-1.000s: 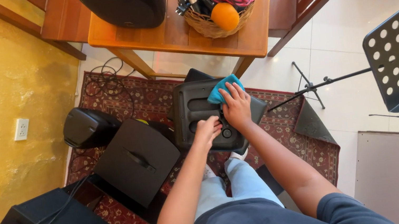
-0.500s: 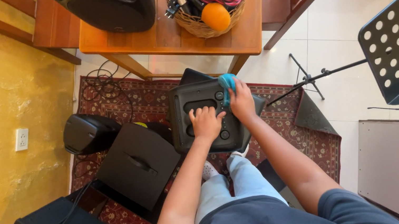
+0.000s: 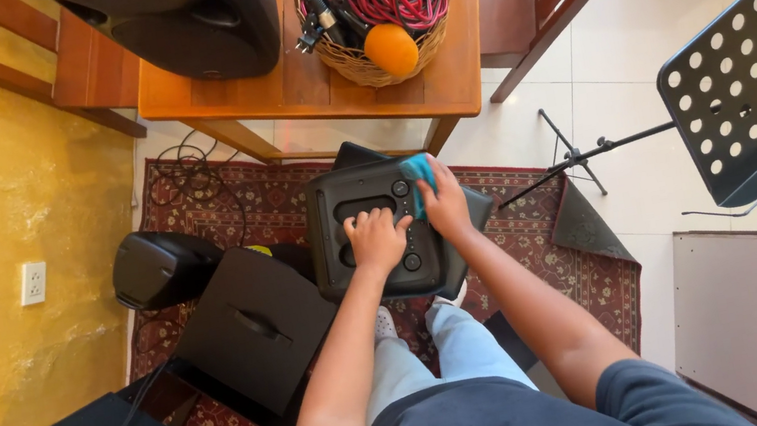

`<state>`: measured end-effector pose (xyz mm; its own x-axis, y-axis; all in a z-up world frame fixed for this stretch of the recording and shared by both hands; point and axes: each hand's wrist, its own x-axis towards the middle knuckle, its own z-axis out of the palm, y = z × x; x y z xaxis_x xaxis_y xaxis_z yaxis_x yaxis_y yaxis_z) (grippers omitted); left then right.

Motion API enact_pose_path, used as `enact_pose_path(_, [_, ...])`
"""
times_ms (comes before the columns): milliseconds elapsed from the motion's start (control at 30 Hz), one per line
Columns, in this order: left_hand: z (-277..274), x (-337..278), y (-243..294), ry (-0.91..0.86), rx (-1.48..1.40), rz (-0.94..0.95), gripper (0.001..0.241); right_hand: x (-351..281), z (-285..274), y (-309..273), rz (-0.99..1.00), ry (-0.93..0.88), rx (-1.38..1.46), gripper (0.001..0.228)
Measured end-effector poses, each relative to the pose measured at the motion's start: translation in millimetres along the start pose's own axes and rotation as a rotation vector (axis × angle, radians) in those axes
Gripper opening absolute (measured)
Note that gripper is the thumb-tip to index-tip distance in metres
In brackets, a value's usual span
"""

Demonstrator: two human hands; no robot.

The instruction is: Cleaning a portable speaker with a blue microfiber cloth.

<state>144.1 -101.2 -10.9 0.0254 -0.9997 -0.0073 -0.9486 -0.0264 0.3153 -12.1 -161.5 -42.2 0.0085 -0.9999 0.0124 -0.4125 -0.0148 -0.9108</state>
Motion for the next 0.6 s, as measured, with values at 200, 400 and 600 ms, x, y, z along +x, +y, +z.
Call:
enact_pose_path(200, [12,-9,-12,-0.043,0.025,0.024,0.038,-86,18,9,0.010,0.171,-0.150,0.052])
enact_pose_path(400, [8,-8,-22,-0.011,0.051,0.137,0.031,-42,22,-24,-0.220,0.198,-0.289,0.048])
enact_pose_path(600, [14,-7,-27,-0.083,-0.004,0.213,0.036,-49,14,-7,0.071,0.191,-0.047,0.048])
